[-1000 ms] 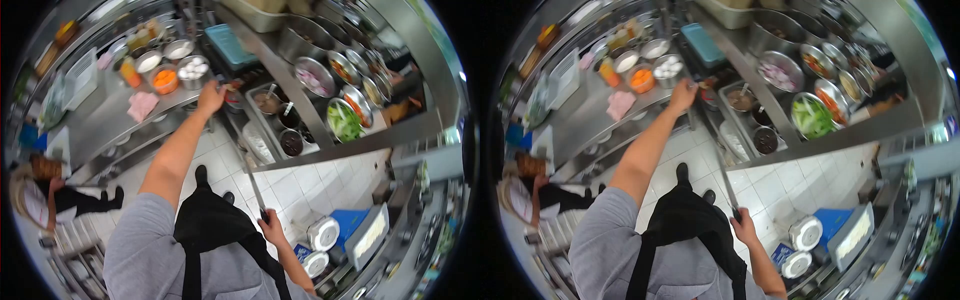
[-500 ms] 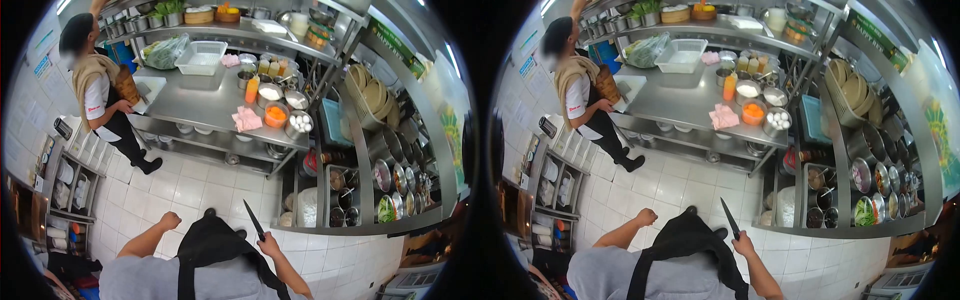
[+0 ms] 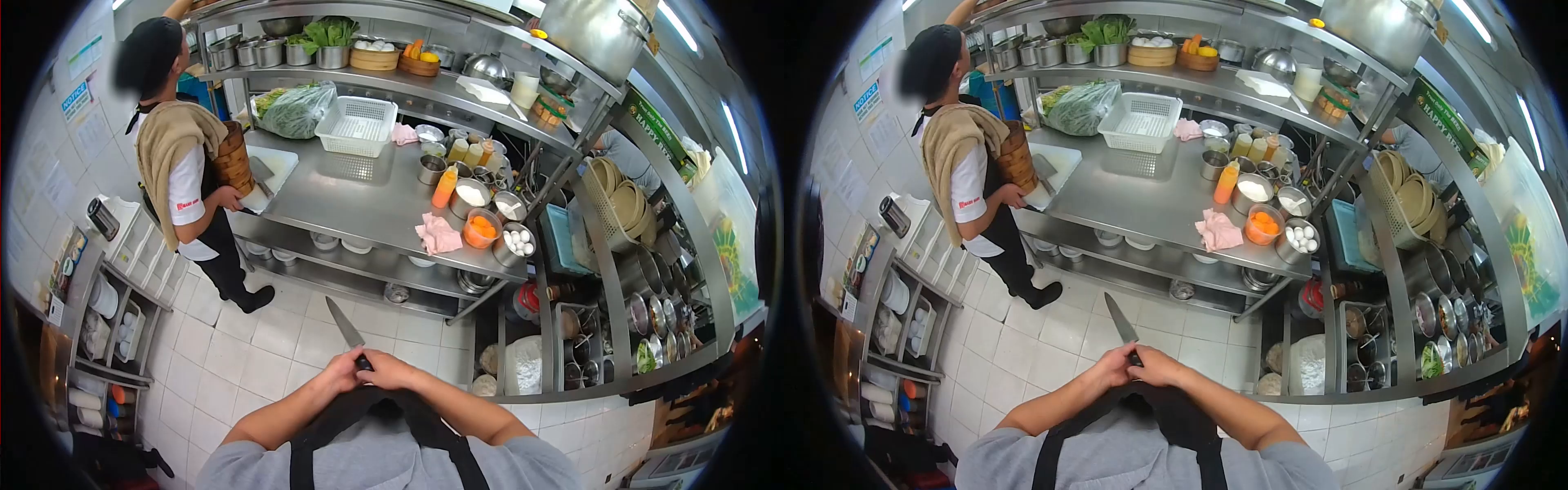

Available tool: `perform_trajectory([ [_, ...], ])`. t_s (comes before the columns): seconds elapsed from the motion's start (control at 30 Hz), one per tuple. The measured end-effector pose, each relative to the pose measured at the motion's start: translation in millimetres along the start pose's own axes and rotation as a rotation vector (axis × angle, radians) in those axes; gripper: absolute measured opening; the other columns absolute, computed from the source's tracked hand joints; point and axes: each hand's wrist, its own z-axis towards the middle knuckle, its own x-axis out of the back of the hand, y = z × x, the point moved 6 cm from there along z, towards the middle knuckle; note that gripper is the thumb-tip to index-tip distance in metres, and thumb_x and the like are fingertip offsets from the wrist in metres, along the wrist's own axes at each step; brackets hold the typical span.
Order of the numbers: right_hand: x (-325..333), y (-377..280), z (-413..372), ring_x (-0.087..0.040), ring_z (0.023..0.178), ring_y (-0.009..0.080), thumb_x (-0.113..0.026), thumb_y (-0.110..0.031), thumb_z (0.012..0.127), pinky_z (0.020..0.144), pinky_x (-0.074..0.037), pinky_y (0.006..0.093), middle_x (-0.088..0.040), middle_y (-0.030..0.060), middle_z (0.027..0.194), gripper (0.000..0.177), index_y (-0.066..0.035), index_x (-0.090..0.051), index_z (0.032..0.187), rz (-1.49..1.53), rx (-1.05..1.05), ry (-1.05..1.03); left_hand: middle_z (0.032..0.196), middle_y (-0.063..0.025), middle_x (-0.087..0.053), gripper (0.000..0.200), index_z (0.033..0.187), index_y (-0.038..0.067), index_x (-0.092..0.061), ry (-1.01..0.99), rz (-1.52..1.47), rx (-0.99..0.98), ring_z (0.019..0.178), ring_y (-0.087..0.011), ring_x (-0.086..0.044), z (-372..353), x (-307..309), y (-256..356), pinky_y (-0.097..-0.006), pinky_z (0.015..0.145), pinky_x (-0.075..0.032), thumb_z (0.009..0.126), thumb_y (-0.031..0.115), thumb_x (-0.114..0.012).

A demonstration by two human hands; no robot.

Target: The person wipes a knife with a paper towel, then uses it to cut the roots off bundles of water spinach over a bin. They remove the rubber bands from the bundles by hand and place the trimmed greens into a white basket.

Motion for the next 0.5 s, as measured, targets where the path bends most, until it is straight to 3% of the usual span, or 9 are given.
perform_trajectory([
  [0.03,-1,-3,10,-0.069,0.132,0.0471,-0.075,-0.038,0.105,0.114,-0.055,0.0483,-0.071,0.0300,0.142,0.065,0.006,-0.061,0.151,0.059,0.002,-0.152,0.136,-0.0200,-0.073,0.049,0.143,0.000,-0.062,0.011,-0.091,0.058,0.128,-0.0385,-0.071,11,27,3,-0.0585,0.114,-0.057,0.123,0.042,-0.046],
  [0.1,36,-32,18,-0.067,0.138,0.0445,-0.073,-0.042,0.108,0.118,-0.054,0.0481,-0.068,0.0298,0.149,0.071,0.005,-0.058,0.158,-0.156,-0.001,-0.382,0.120,-0.0244,-0.078,0.032,0.121,-0.003,-0.062,0.156,-0.159,0.153,0.102,-0.0392,-0.079,17,80,10,-0.0551,0.082,-0.070,0.120,0.027,-0.050],
  [0.13,58,-22,24,-0.064,0.142,0.0421,-0.074,-0.042,0.108,0.120,-0.052,0.0491,-0.063,0.0294,0.157,0.070,0.004,-0.058,0.159,-0.204,0.170,-0.326,0.110,-0.0252,-0.079,0.029,0.113,-0.002,-0.061,0.189,-0.175,0.205,0.085,-0.0360,-0.078,26,113,10,-0.0488,0.063,-0.067,0.119,0.026,-0.052],
  [0.2,149,-42,35,-0.061,0.146,0.0400,-0.074,-0.039,0.108,0.124,-0.049,0.0490,-0.058,0.0270,0.163,0.067,0.002,-0.058,0.159,-0.217,0.223,-0.240,0.084,-0.0185,-0.071,0.032,0.100,-0.002,-0.064,0.099,0.046,0.188,0.060,-0.0305,-0.068,60,195,1,-0.0462,0.051,-0.058,0.118,0.023,-0.055],
  [0.27,259,-49,52,-0.060,0.146,0.0394,-0.075,-0.038,0.108,0.126,-0.047,0.0476,-0.062,0.0227,0.159,0.063,0.000,-0.060,0.156,-0.350,0.272,0.030,0.072,-0.0143,-0.062,0.028,0.092,-0.002,-0.065,0.446,0.387,0.076,0.053,-0.0298,-0.062,22,220,14,-0.0467,0.046,-0.053,0.111,0.017,-0.061],
  [0.33,377,-38,71,-0.062,0.144,0.0390,-0.080,-0.031,0.103,0.122,-0.050,0.0466,-0.064,0.0239,0.154,0.062,0.001,-0.063,0.153,-0.253,0.170,0.292,0.076,-0.0198,-0.068,0.022,0.095,-0.009,-0.070,0.623,0.790,0.082,0.058,-0.0342,-0.070,10,270,11,-0.0494,0.046,-0.056,0.101,0.012,-0.069],
  [0.37,437,-61,72,-0.066,0.139,0.0372,-0.081,-0.030,0.102,0.118,-0.053,0.0453,-0.067,0.0229,0.151,0.060,0.000,-0.065,0.152,-0.300,0.121,0.441,0.078,-0.0222,-0.070,0.024,0.105,-0.011,-0.073,0.483,1.133,0.144,0.062,-0.0335,-0.073,10,295,4,-0.0504,0.048,-0.057,0.101,0.012,-0.070],
  [0.43,560,-46,93,-0.073,0.129,0.0340,-0.077,-0.033,0.106,0.110,-0.057,0.0434,-0.071,0.0229,0.148,0.056,0.000,-0.068,0.151,-0.396,0.194,0.700,0.077,-0.0197,-0.071,0.026,0.109,-0.006,-0.074,0.632,1.019,0.388,0.060,-0.0286,-0.070,-28,289,0,-0.0441,0.049,-0.057,0.107,0.019,-0.065],
  [0.5,658,-44,107,-0.077,0.124,0.0395,-0.070,-0.035,0.109,0.109,-0.058,0.0460,-0.080,0.0229,0.134,0.052,-0.001,-0.071,0.149,-0.404,0.090,0.894,0.075,-0.0179,-0.069,0.028,0.106,-0.006,-0.071,0.662,0.995,0.477,0.058,-0.0263,-0.067,-50,288,-13,-0.0424,0.048,-0.054,0.110,0.020,-0.062],
])
